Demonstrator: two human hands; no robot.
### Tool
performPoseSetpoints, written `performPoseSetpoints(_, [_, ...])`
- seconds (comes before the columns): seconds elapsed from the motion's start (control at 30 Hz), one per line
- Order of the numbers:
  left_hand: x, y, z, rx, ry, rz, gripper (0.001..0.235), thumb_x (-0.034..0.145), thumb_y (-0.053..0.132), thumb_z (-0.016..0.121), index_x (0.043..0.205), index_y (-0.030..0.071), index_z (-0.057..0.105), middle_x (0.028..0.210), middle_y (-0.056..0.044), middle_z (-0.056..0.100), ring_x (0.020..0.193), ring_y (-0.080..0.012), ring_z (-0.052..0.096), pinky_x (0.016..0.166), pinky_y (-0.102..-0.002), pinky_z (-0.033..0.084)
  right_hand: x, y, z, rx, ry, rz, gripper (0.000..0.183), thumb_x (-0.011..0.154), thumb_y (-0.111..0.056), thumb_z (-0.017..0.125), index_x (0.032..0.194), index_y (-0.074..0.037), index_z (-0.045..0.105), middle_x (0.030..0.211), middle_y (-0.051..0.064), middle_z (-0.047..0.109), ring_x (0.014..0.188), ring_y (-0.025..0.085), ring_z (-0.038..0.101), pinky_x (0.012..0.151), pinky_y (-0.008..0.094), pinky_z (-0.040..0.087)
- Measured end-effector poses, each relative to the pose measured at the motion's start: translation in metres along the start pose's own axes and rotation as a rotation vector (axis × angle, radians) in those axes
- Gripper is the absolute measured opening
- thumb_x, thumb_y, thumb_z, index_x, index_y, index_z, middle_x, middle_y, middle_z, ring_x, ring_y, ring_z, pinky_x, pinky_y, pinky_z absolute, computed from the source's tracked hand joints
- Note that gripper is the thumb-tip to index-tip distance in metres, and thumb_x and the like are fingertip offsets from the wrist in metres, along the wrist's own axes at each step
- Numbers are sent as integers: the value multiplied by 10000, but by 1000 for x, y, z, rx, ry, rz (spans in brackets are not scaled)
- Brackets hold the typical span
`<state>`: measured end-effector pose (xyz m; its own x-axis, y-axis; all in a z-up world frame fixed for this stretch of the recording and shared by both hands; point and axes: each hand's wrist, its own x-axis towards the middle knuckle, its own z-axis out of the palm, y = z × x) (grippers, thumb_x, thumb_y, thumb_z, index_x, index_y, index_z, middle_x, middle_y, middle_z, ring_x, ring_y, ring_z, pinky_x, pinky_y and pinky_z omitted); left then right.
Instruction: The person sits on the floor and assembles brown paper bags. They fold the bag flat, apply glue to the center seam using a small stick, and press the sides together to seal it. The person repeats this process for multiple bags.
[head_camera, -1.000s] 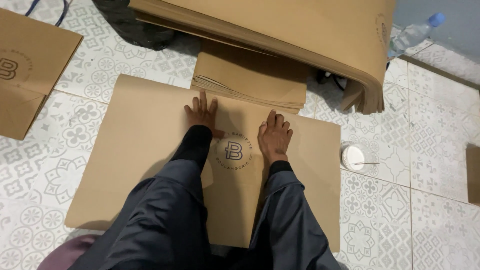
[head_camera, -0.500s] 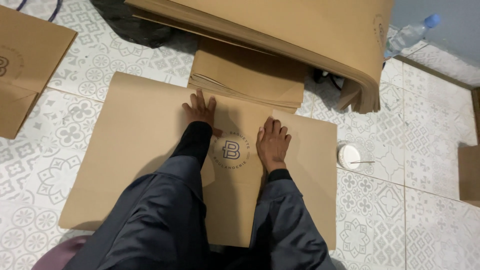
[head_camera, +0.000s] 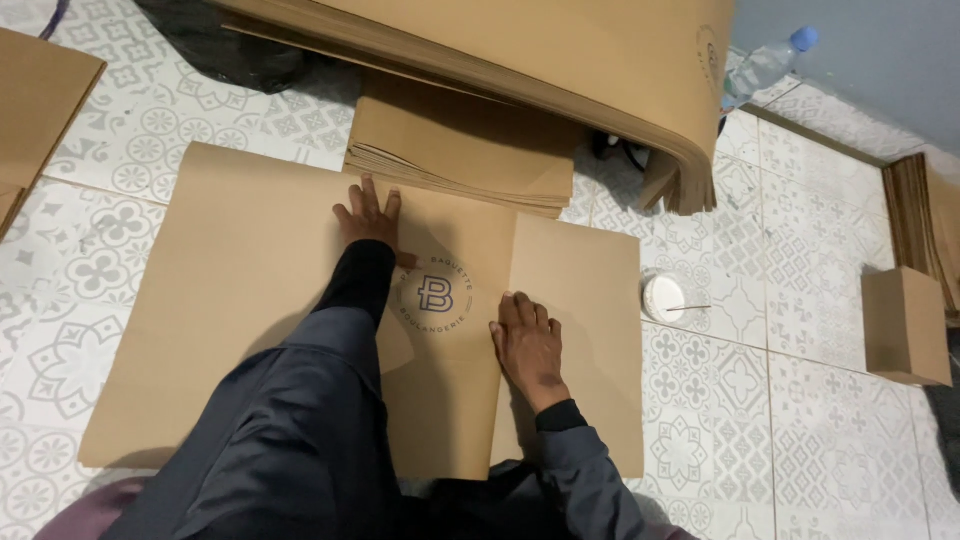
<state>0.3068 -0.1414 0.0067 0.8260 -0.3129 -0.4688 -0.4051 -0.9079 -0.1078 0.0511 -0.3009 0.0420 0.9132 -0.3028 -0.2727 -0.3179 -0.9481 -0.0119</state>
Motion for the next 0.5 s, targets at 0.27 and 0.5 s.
performPoseSetpoints(0.27, [-46, -19, 61, -203, 429, 88, 1085, 793, 746, 612, 1647, 273, 138, 1730, -108, 44, 1567, -298, 87, 1235, -579, 149, 7, 6, 15, 13, -13, 2, 577, 1060, -470, 464, 1548, -165, 425, 1575, 98, 406, 1408, 318, 393, 1071, 521, 418])
performPoseSetpoints(0.5, [-137, -29, 118, -197, 252, 97, 968, 889, 768, 417, 1641, 354, -29, 1717, -28, -172, 1571, -266, -124, 1241, -574, -109, 11, 9, 24, 35, 14, 25, 478, 1001, -349, 557, 1454, -250, 443, 1525, 57, 417, 1374, 326, 418, 1047, 559, 448])
